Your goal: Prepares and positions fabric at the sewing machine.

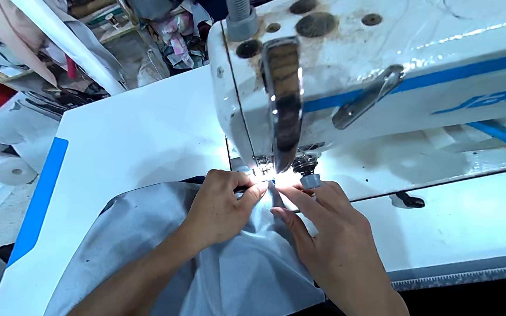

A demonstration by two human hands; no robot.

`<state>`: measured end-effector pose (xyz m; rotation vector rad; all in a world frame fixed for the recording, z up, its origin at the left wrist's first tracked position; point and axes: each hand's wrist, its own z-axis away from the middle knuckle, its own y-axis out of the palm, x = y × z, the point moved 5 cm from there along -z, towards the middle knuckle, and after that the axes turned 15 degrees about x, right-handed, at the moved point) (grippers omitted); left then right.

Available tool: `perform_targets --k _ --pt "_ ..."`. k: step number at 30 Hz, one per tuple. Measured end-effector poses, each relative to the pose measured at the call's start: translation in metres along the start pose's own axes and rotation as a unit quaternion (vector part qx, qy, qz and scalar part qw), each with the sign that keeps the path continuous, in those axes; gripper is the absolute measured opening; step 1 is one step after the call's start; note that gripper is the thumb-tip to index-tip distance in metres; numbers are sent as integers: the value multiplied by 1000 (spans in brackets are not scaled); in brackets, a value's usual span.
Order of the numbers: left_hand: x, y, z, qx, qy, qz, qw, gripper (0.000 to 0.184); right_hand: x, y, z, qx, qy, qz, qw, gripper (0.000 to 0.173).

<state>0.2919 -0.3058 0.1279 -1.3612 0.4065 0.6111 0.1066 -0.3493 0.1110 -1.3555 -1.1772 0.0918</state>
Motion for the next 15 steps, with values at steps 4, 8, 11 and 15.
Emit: perform_targets --k 4,8,11,15 --pt "-3 -1 -1 -18 -6 -31 999 22 2 10 -5 35 -35 35 998 23" --pt "-5 0 1 -24 45 -16 999 22 -6 1 -6 -11 12 -51 999 31" --pt "-10 0 7 -12 180 83 980 16 -17 -8 -9 -5 32 -212 977 28" --pt "-16 -2 13 -39 237 90 967 14 -14 -10 -7 -16 12 -338 941 16"
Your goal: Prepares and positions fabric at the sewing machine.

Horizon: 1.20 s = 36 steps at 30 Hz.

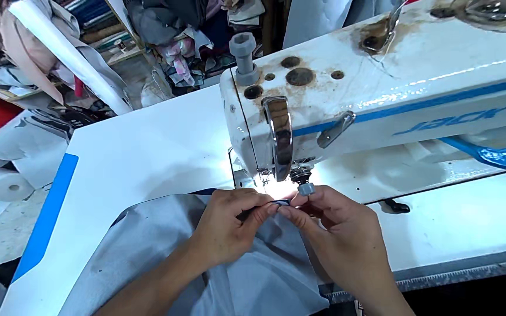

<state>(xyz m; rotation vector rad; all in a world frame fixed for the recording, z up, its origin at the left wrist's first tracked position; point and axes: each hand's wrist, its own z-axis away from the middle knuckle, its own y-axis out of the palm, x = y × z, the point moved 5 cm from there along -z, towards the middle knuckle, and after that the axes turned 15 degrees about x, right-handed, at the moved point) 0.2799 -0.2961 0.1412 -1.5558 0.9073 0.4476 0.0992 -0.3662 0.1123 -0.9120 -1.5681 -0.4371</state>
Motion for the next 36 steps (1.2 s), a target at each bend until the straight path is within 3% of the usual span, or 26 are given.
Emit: perform_targets --k 14,18,23,28,32,36 --pt "-6 -4 6 -19 43 -34 998 16 17 0 -3 23 -2 -24 999 17" --pt "-6 -4 7 -23 33 -30 999 15 18 1 -1 1 -32 -13 999 29" --pt "-2 -3 7 -18 25 -23 999 16 17 2 -1 16 -19 18 1000 19" --pt "0 -4 5 -18 11 -13 1000 15 17 3 -2 5 -44 -2 999 32" --pt "1 -3 5 -16 7 -13 1000 15 14 2 -3 17 -28 23 999 19" --pt "0 -3 5 -11 9 -16 1000 16 14 3 -4 37 -22 42 998 19"
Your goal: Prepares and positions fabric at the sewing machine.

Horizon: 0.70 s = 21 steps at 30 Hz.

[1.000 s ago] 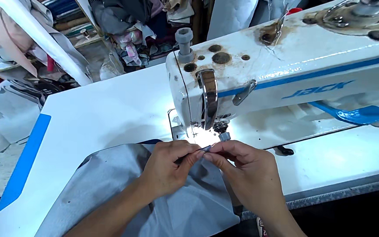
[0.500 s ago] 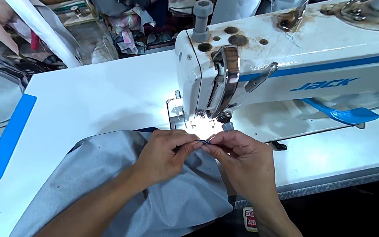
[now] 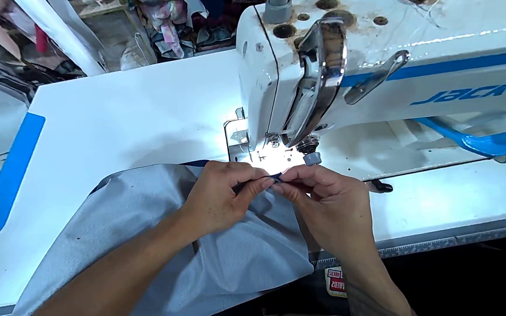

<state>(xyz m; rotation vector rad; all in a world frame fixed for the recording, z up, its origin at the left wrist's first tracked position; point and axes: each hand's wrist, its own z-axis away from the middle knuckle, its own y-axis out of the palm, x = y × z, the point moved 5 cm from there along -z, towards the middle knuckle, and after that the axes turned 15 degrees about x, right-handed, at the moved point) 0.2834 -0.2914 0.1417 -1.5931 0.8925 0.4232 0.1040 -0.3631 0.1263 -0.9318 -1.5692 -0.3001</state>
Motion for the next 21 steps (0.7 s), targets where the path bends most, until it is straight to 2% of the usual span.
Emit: perform_targets --k 4,7,11,16,18,21 --pt "-2 -1 -1 0 2 2 1000 16 0 -4 -4 31 1 -17 999 15" --pt "-7 -1 -4 24 21 -13 999 31 -2 -9 -5 14 11 -113 993 14" --pt "-9 -4 -4 55 66 -132 988 23 -4 -13 -3 -17 23 -166 986 13" --pt "-8 -25 3 43 13 -243 969 38 -4 -16 3 -46 14 -149 988 11" --pt "-10 -38 5 64 -30 -277 958 44 -4 -16 4 -49 12 -145 988 10" --pt "-15 -51 12 104 -66 -277 953 40 -3 -15 5 -55 19 -134 989 10"
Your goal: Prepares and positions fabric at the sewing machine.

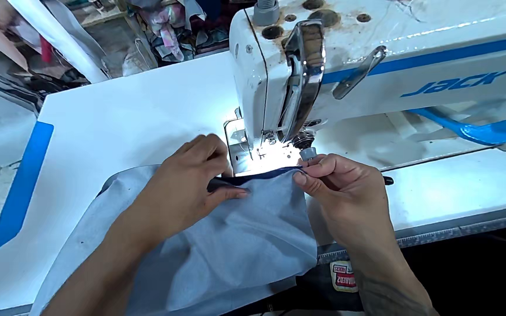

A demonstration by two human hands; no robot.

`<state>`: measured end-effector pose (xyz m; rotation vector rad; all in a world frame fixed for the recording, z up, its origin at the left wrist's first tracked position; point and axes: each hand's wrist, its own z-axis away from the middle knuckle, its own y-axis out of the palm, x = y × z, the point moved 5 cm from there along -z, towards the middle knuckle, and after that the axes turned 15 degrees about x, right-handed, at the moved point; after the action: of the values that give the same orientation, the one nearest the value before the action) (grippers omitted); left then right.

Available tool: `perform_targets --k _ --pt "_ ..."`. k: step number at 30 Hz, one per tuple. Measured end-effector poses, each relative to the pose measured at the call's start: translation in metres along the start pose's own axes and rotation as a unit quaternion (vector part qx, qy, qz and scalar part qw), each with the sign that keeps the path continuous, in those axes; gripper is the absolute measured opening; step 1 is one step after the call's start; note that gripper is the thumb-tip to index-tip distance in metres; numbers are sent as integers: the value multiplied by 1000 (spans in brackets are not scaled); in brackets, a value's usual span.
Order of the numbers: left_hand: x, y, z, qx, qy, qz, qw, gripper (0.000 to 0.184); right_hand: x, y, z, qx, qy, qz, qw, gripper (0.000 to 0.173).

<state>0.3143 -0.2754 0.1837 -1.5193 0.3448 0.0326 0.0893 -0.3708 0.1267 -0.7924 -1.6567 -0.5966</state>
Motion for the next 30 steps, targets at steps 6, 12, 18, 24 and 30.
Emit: perform_targets --k 6,12,18,24,30 --pt "-4 -17 11 -50 73 8 996 24 -1 1 1 -11 11 6 1000 11" --pt "8 -7 10 71 72 75 992 27 -5 4 2 2 20 -23 1000 13" --pt "32 -8 14 213 -80 244 943 33 -3 12 6 51 27 -96 994 13" --pt "43 10 8 168 -86 50 981 21 -6 26 8 90 22 -105 990 14" --pt "-3 15 -14 71 77 171 980 38 1 24 6 104 10 -89 991 20"
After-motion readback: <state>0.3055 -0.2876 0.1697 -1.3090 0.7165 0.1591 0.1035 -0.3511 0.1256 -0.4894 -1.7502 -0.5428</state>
